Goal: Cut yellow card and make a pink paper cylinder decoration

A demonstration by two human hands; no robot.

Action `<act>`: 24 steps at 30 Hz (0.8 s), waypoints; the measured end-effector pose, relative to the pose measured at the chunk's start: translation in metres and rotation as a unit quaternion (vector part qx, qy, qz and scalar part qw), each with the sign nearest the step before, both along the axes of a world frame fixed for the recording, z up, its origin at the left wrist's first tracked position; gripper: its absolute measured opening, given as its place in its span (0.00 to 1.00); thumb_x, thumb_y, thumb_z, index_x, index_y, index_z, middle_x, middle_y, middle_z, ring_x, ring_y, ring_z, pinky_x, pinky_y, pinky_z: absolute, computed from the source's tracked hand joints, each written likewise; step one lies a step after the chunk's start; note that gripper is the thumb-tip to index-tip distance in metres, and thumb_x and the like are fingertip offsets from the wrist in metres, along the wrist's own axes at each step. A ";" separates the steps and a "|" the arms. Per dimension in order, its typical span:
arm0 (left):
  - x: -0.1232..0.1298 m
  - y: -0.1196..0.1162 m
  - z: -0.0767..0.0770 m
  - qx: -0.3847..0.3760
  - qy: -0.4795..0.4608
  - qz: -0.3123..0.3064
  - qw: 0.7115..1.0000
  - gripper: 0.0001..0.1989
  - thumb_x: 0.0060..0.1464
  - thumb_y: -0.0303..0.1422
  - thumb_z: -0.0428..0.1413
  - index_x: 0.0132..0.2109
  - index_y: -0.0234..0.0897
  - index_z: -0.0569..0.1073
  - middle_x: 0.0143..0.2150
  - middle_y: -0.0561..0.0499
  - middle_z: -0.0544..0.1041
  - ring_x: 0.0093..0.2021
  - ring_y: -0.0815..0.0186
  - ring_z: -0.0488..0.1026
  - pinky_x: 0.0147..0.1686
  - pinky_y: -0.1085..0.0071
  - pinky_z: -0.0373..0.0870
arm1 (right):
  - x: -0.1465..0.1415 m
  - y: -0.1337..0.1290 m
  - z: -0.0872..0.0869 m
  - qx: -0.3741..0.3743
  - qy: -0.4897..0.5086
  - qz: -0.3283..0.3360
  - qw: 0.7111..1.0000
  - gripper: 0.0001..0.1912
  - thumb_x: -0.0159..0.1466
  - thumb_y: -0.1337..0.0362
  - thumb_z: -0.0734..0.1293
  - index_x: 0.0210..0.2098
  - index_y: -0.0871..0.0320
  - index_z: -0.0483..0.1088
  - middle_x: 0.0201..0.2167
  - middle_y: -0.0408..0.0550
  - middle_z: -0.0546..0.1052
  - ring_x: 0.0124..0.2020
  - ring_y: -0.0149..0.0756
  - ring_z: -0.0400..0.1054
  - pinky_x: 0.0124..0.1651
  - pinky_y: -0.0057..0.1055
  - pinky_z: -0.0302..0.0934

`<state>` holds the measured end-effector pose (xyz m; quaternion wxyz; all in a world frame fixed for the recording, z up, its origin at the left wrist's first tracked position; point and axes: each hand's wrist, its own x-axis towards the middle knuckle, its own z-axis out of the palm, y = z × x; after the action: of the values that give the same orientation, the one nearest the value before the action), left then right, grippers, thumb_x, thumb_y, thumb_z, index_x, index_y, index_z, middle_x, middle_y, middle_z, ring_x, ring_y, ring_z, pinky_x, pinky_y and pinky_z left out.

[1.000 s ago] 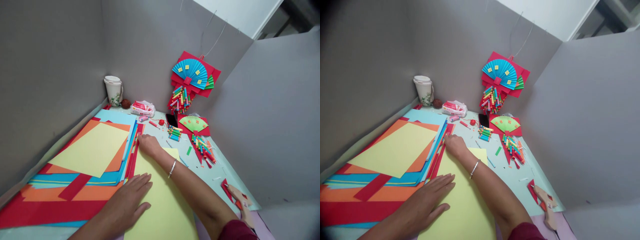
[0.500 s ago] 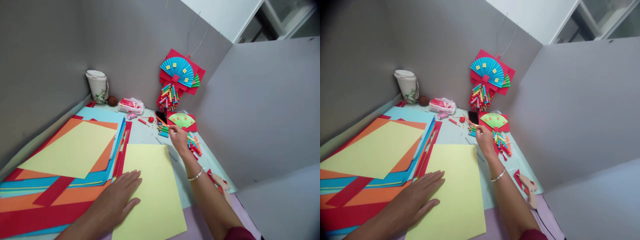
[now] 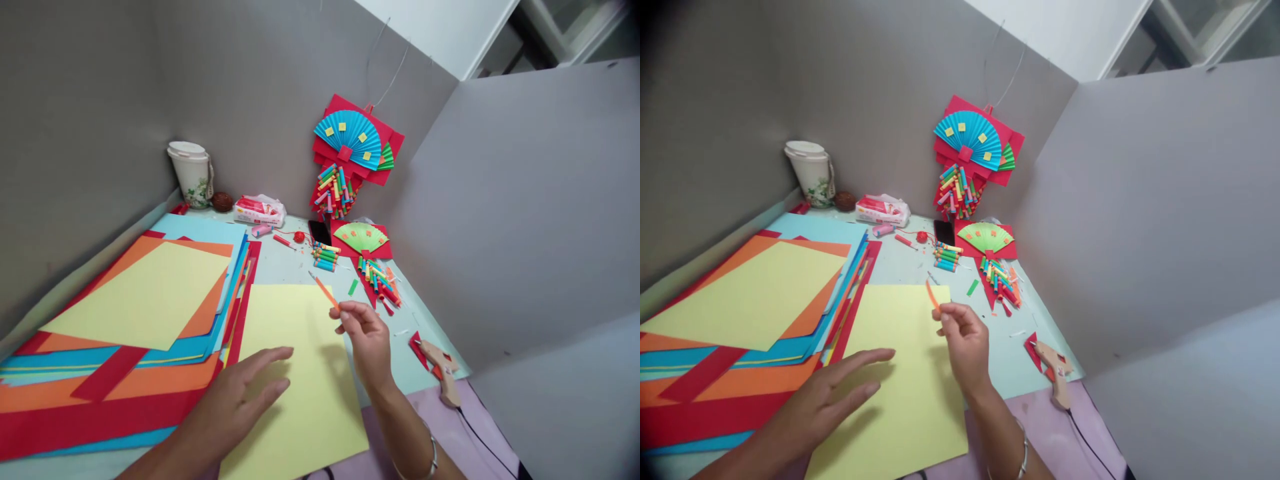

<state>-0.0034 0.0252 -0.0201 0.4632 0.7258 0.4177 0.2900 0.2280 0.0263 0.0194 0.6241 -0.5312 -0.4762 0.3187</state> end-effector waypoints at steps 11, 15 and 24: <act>0.010 0.008 0.043 -0.290 -0.348 0.195 0.870 0.16 0.57 0.40 0.59 0.48 0.36 0.76 0.48 0.43 0.82 0.50 0.61 0.77 0.45 0.71 0.73 | -0.039 -0.046 -0.036 -0.135 0.043 0.136 0.981 0.14 0.62 0.56 0.69 0.43 0.57 0.71 0.31 0.48 0.80 0.38 0.37 0.76 0.32 0.27 0.66; 0.007 0.009 0.045 -0.269 -0.324 0.238 0.875 0.15 0.56 0.39 0.59 0.46 0.34 0.77 0.46 0.42 0.83 0.50 0.59 0.77 0.42 0.71 0.74 | -0.044 -0.049 -0.044 -0.166 0.049 0.155 0.973 0.14 0.63 0.57 0.68 0.43 0.58 0.70 0.31 0.49 0.79 0.37 0.38 0.75 0.32 0.27 0.65; 0.006 0.014 0.037 -0.238 -0.267 0.255 0.898 0.17 0.50 0.43 0.63 0.40 0.34 0.80 0.40 0.41 0.83 0.45 0.56 0.79 0.40 0.67 0.73 | -0.012 -0.045 -0.020 0.026 -0.078 -0.067 0.994 0.19 0.64 0.60 0.65 0.55 0.53 0.64 0.45 0.53 0.73 0.35 0.36 0.71 0.37 0.34 0.68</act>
<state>0.0029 0.0391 0.0167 0.6268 0.3579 0.5055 0.4727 0.2158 -0.0186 -0.0003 0.6188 -0.5685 -0.4949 0.2212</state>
